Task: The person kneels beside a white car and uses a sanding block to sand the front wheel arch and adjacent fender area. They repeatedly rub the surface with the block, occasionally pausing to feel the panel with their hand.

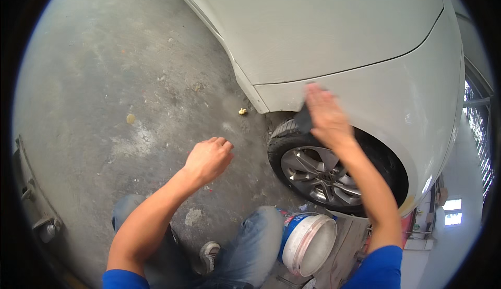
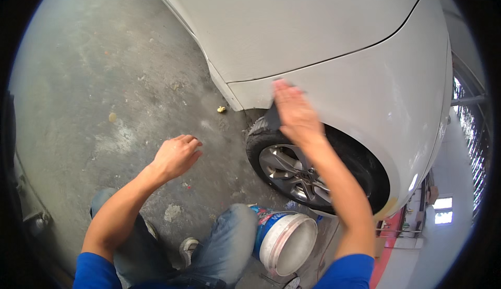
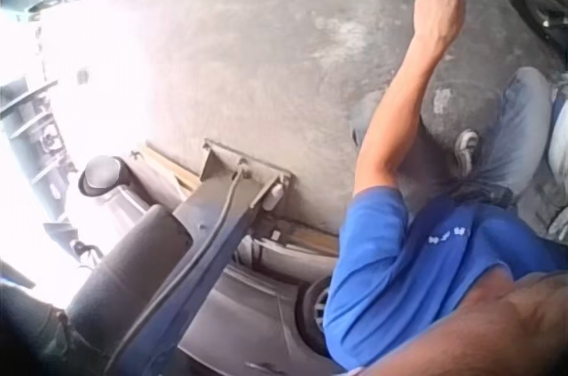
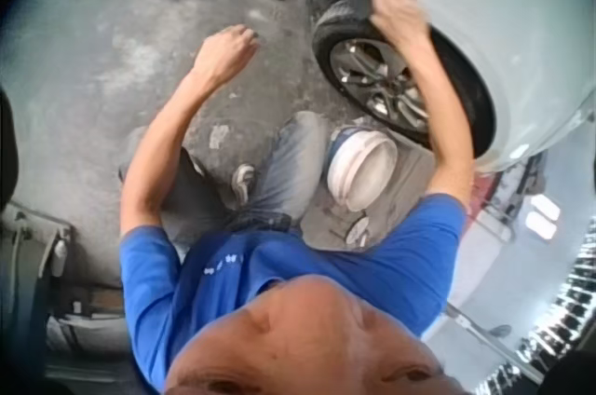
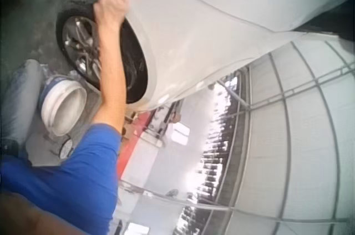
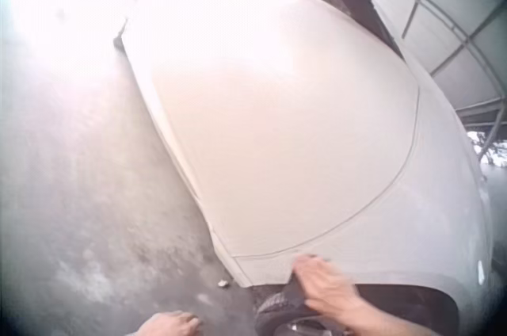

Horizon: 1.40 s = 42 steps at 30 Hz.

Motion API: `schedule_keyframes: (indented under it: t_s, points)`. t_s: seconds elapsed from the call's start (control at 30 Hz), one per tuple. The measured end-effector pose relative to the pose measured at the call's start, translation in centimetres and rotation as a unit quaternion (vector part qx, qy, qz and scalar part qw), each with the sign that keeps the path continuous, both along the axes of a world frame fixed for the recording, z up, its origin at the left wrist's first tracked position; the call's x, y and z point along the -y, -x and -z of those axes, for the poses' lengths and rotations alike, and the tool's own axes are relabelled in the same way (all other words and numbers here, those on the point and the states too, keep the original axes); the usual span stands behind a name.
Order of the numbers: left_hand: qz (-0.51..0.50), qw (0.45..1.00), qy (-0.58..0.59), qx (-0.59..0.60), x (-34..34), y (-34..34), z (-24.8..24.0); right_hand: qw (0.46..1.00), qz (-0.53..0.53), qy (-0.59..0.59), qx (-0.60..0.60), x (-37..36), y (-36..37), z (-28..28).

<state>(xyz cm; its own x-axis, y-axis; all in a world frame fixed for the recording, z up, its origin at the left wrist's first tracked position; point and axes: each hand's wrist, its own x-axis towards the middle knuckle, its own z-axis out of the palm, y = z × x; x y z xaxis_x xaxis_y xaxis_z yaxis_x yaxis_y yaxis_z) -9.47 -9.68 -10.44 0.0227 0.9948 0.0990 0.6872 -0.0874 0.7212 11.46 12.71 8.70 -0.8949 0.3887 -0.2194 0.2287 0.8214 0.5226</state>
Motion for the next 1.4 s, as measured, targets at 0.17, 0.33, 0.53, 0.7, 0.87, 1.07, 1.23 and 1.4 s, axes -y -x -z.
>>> schedule_keyframes:
  t_s: [0.17, 0.33, 0.53, 0.7, 0.87, 1.07, 1.23, 1.4]
  points:
    - [-0.025, 1.0, -0.003, 0.016, -1.0, 0.3, -0.5, 0.978, -0.049, -0.197, -0.048, 1.2, -4.6, -9.7]
    - [0.008, 1.0, -0.015, 0.022, -2.2, -1.6, -0.8, 0.997, -0.07, -0.037, 0.007, -0.7, -1.6, -0.5]
    - [-0.025, 0.999, 0.008, 0.02, -0.7, 1.0, 0.2, 0.974, -0.039, -0.171, -0.144, 0.4, -1.2, -9.5]
    - [-0.041, 0.999, 0.016, 0.029, -1.5, 0.8, -0.6, 0.964, -0.027, -0.208, -0.162, 0.7, -2.1, -7.8]
    - [-0.022, 1.0, 0.006, -0.004, -2.1, -0.5, 0.7, 0.988, -0.067, -0.112, -0.083, 0.0, -1.7, -1.9]
    - [-0.052, 0.998, 0.042, -0.004, -1.2, 1.9, 0.8, 0.965, 0.021, -0.206, -0.161, 2.7, -8.8, -15.7]
    - [-0.061, 0.998, 0.013, 0.003, -1.3, 2.3, 0.4, 0.981, -0.048, -0.15, -0.11, 1.9, -10.2, -9.4]
    - [-0.025, 0.999, 0.04, -0.011, -1.9, 0.2, 0.7, 0.99, -0.08, -0.104, -0.057, 0.4, -4.9, 0.0]
